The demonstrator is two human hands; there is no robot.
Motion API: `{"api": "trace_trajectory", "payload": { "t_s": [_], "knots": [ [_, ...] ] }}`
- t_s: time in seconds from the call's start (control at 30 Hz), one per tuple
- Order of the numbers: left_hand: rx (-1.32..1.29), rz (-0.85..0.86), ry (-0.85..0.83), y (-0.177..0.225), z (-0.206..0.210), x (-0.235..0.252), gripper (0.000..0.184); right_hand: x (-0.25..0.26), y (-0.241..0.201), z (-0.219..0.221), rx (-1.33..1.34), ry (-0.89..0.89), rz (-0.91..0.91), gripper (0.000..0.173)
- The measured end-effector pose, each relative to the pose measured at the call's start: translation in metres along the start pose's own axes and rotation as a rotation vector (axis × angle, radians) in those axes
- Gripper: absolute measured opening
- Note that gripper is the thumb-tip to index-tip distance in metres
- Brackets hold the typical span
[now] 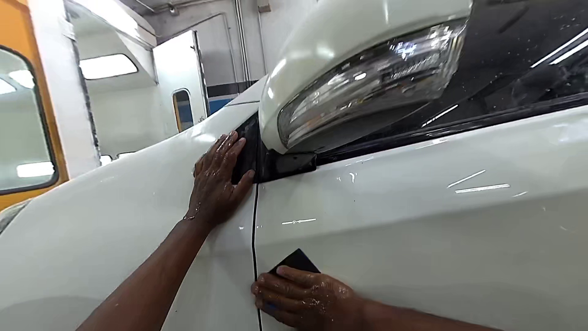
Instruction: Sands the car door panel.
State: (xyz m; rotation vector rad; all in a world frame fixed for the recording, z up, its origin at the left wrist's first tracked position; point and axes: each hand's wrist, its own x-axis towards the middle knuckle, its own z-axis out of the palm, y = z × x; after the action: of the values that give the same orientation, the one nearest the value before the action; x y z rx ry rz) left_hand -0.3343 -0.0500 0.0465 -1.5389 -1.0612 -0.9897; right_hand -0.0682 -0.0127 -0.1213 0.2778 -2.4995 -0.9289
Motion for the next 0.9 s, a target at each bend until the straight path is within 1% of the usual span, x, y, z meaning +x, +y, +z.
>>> {"api": "trace_trajectory", "payload": {
  "t_s": [0.03, 0.07, 0.13, 0.2, 0.23, 0.27, 0.3, 0.33, 0.43, 0.47, 0.5, 0.53, 0.57, 0.6, 0.63, 0.7, 0.73, 0.77, 0.8, 0.83, 0.9],
  "knots": [
    [-0.006, 0.0, 0.001, -0.001, 0.0, 0.001, 0.065, -0.006, 0.005, -0.005, 0.003, 0.005, -0.003, 0.084],
    [-0.015, -0.004, -0.007, -0.001, 0.001, 0.0, 0.065, -0.033, 0.013, -0.02, -0.021, -0.011, -0.004, 0.078],
    [-0.022, -0.017, -0.01, 0.002, 0.002, -0.002, 0.066, -0.131, 0.039, -0.072, -0.118, -0.096, -0.035, 0.064],
    [-0.008, -0.022, 0.003, 0.004, 0.002, -0.001, 0.065, -0.233, 0.064, -0.13, -0.207, -0.217, -0.07, 0.058],
    [0.009, -0.018, 0.019, 0.004, 0.003, 0.0, 0.064, -0.262, 0.075, -0.151, -0.208, -0.262, -0.084, 0.057],
    [0.025, -0.013, 0.025, 0.004, 0.003, 0.001, 0.064, -0.266, 0.08, -0.16, -0.177, -0.291, -0.091, 0.057],
    [0.031, -0.011, 0.019, 0.006, 0.003, 0.001, 0.065, -0.249, 0.075, -0.155, -0.149, -0.288, -0.075, 0.058],
    [0.028, -0.009, 0.011, 0.008, 0.004, 0.002, 0.066, -0.215, 0.066, -0.137, -0.133, -0.254, -0.052, 0.06],
    [0.026, -0.025, -0.006, 0.007, 0.001, 0.001, 0.067, -0.068, 0.04, -0.061, -0.082, -0.121, -0.013, 0.071],
    [0.016, -0.031, -0.012, 0.006, 0.001, -0.001, 0.067, -0.029, 0.033, -0.044, -0.058, -0.094, -0.006, 0.076],
    [0.01, -0.037, -0.016, 0.005, 0.0, -0.003, 0.066, -0.004, 0.028, -0.035, -0.032, -0.085, -0.005, 0.079],
    [0.006, -0.043, -0.018, 0.004, -0.001, -0.005, 0.066, 0.003, 0.028, -0.035, -0.021, -0.08, -0.009, 0.081],
    [0.0, -0.04, -0.018, 0.003, -0.001, -0.005, 0.066, -0.01, 0.032, -0.042, -0.031, -0.066, -0.006, 0.079],
    [-0.006, -0.034, -0.02, 0.003, -0.001, -0.003, 0.066, -0.041, 0.039, -0.056, -0.065, -0.051, 0.002, 0.076],
    [-0.011, -0.032, -0.019, 0.003, 0.0, -0.003, 0.067, -0.088, 0.048, -0.075, -0.105, -0.061, 0.003, 0.072],
    [-0.004, -0.044, -0.021, 0.005, 0.0, -0.004, 0.066, -0.196, 0.067, -0.125, -0.224, -0.148, 0.002, 0.062],
    [0.011, -0.046, -0.014, 0.007, 0.001, -0.002, 0.066, -0.235, 0.074, -0.147, -0.28, -0.197, 0.003, 0.061],
    [0.03, -0.048, -0.002, 0.007, 0.001, -0.001, 0.065, -0.25, 0.079, -0.162, -0.291, -0.235, 0.0, 0.062],
    [0.041, -0.051, -0.001, 0.007, 0.002, -0.001, 0.066, -0.241, 0.079, -0.163, -0.28, -0.244, 0.001, 0.064],
    [0.043, -0.044, -0.003, 0.007, 0.003, -0.001, 0.066, -0.212, 0.072, -0.15, -0.247, -0.221, 0.013, 0.066],
    [0.038, -0.018, 0.008, 0.004, 0.004, 0.002, 0.066, -0.116, 0.059, -0.1, -0.145, -0.115, 0.016, 0.07]
  ]
}}
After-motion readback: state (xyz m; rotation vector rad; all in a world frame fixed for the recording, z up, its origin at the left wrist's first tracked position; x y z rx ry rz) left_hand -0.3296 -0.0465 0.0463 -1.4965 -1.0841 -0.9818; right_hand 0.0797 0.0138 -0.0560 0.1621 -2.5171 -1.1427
